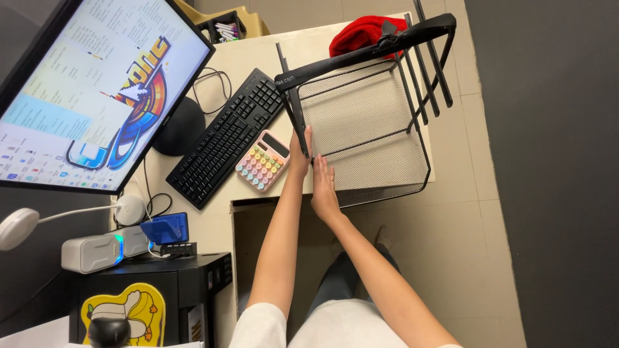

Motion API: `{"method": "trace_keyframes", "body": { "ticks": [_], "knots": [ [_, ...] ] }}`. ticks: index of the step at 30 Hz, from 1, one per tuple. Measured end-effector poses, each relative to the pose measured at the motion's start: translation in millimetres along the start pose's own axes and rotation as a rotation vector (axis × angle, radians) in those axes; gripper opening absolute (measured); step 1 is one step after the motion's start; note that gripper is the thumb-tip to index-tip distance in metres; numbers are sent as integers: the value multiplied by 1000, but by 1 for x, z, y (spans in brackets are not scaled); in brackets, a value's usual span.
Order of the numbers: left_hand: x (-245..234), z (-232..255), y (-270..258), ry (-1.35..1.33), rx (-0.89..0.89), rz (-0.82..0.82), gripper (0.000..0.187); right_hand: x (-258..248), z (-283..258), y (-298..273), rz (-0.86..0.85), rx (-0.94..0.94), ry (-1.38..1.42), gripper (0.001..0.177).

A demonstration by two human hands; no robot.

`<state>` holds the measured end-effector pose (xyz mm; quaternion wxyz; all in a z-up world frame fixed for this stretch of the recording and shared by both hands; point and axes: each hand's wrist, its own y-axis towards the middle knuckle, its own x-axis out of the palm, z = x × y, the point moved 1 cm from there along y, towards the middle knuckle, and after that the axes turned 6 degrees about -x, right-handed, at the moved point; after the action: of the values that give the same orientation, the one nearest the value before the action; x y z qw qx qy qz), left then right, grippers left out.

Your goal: The person repeatedly lifts and repositions a black wire rack on a desk, then moves it to a nearby chair. The person then picks up a red cloth and wipes a keyboard and mouse on a different desk.

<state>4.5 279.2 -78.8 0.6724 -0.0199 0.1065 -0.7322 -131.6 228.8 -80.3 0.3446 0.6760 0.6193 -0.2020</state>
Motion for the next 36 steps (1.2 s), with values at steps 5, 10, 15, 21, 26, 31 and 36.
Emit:
{"method": "trace_keyframes", "body": {
  "ticks": [5, 10, 15, 21, 26, 31, 36],
  "knots": [
    [0, 6, -3, 85, 214, 33, 53, -1, 1, -23, -13, -19, 47, 109],
    [-1, 13, -1, 150, 219, 67, 52, -10, -3, -26, -27, -44, 91, 111],
    [-1, 5, 2, 181, 277, 95, 49, -11, -3, -28, -8, -55, 124, 113],
    [-3, 6, 2, 174, 262, 84, 50, -17, -5, -33, -54, -42, 149, 106],
    [-6, 12, -4, 192, 181, 103, 44, -58, -4, -49, -62, -48, 202, 81],
    [-5, 23, -38, 246, 70, 199, 39, -109, 47, -67, 130, 26, 232, 59],
    [0, -5, -117, 104, 260, 433, 39, -174, 121, -65, 442, 207, 108, 43]
  ]
}}
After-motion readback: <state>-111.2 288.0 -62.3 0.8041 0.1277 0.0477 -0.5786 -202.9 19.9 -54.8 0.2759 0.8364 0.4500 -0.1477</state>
